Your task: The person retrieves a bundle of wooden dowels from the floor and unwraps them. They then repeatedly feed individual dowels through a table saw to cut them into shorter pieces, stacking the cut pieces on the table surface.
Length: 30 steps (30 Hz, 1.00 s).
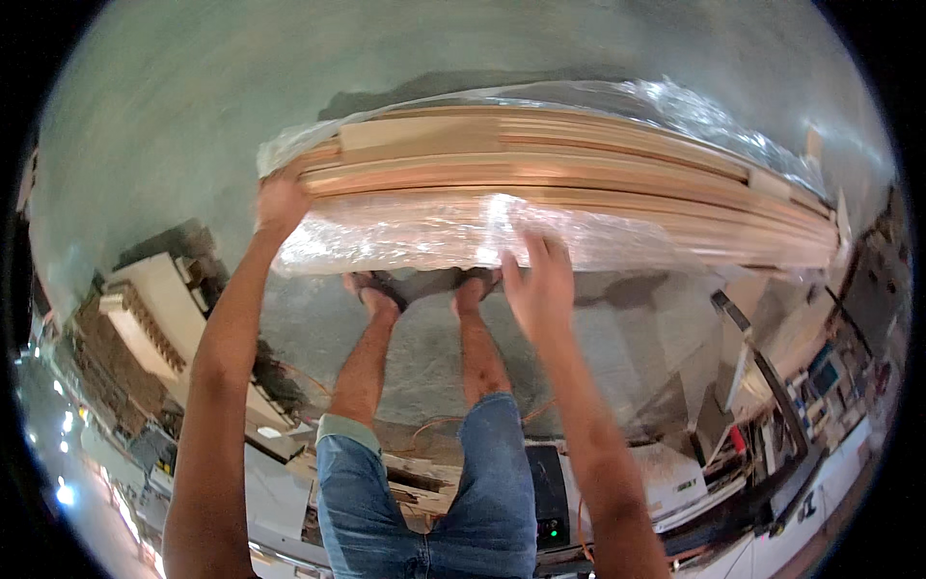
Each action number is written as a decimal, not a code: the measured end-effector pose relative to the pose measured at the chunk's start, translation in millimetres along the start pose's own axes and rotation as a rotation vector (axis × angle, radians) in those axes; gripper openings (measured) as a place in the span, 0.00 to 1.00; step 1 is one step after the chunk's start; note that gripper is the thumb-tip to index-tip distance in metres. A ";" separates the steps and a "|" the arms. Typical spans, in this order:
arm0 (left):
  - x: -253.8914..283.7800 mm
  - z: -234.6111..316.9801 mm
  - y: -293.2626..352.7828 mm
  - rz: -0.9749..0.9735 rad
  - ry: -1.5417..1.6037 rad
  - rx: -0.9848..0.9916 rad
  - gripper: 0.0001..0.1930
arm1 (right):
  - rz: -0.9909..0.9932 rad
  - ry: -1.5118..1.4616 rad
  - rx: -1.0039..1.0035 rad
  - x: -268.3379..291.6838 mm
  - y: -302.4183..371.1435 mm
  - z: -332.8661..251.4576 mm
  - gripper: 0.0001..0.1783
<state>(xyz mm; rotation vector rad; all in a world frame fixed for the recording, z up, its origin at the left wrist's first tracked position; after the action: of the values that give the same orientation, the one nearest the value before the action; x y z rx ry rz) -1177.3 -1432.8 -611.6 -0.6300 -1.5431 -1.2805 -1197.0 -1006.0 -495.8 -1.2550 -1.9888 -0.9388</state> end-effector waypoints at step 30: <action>45.9 -131.6 22.3 -0.001 0.802 0.138 0.21 | -0.264 0.477 0.461 -91.6 -174.4 -98.9 0.18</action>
<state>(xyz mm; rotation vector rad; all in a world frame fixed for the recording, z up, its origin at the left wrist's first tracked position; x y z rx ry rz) -1128.1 -1557.5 -567.5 0.0018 -0.9429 -1.2029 -1312.1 -1184.7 -554.3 -0.4704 -1.8554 -0.7472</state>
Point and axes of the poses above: each hand's wrist, its own y-axis away from the middle knuckle, its own x-axis out of the back of the hand, z = x × y, the point moved 9 cm from there along -y, towards the middle knuckle, and after that the axes turned 6 degrees about x, right-handed, at the moved point
